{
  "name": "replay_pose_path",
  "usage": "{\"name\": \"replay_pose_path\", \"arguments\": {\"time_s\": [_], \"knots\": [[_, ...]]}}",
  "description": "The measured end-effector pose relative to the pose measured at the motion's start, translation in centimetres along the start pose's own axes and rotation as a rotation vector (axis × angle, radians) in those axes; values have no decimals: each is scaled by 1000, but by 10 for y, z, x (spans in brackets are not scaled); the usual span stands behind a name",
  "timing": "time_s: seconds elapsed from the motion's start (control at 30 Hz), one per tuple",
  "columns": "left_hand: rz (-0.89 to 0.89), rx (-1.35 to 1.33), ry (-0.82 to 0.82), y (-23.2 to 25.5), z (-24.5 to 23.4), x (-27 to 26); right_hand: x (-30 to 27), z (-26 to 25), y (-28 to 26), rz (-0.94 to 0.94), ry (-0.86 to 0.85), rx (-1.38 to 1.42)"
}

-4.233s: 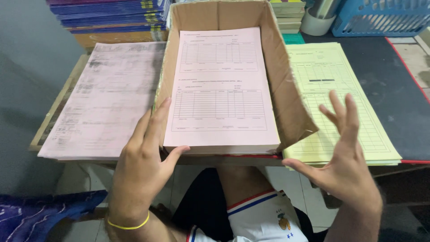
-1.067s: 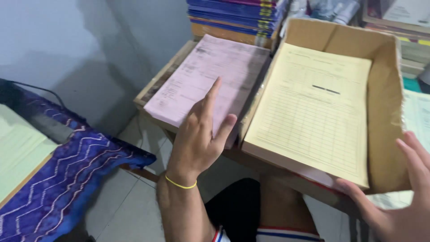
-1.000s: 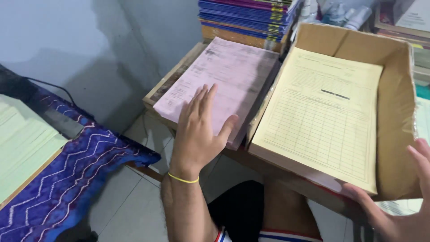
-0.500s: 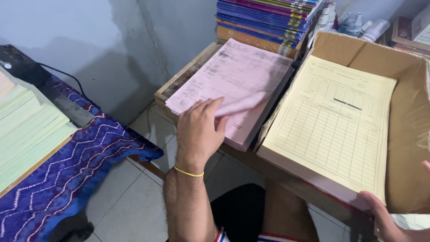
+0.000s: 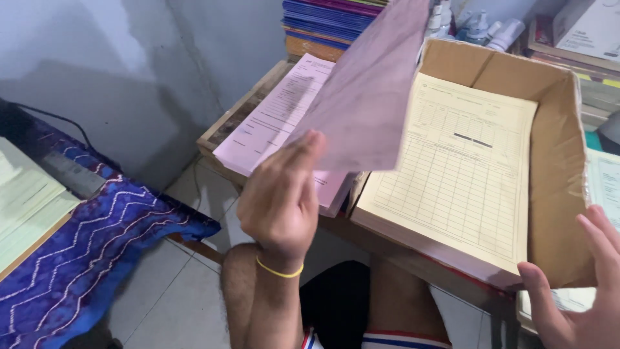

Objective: Sorting and organizing stacks of pink and yellow papers into a cardboard box

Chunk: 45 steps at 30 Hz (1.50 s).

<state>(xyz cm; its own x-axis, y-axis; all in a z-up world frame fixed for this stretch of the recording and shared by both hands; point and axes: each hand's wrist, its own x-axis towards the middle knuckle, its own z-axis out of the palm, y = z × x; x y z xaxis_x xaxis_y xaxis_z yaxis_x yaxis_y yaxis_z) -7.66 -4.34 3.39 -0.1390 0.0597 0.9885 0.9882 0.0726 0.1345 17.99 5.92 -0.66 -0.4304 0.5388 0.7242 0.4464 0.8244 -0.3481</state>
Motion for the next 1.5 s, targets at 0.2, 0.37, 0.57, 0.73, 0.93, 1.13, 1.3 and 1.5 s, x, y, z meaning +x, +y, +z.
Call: {"name": "replay_pose_path", "arguments": {"time_s": [0.2,0.37,0.57,0.73,0.93,1.13,1.3,1.5], "knots": [[319,-215,-306,49,7,-5,9,-11,-18,80,-40,-77],[380,-403,-419,71,25,-18,13,-17,-20,112,-72,-30],[368,-359,-504,78,33,-29,12,-19,-18,158,-111,-20],[298,-407,-923,74,25,-32,15,-18,-17,61,-128,-38],[217,-117,-946,44,10,-8,13,-14,-13,32,-89,-68],[28,-62,-949,13,8,-12,14,-13,-11,16,-125,-81],[-5,-165,-919,4,12,-11,13,-6,-12,23,-37,-103],[-35,-276,-941,5,14,-10,14,-6,-13,30,-24,-54]]}}
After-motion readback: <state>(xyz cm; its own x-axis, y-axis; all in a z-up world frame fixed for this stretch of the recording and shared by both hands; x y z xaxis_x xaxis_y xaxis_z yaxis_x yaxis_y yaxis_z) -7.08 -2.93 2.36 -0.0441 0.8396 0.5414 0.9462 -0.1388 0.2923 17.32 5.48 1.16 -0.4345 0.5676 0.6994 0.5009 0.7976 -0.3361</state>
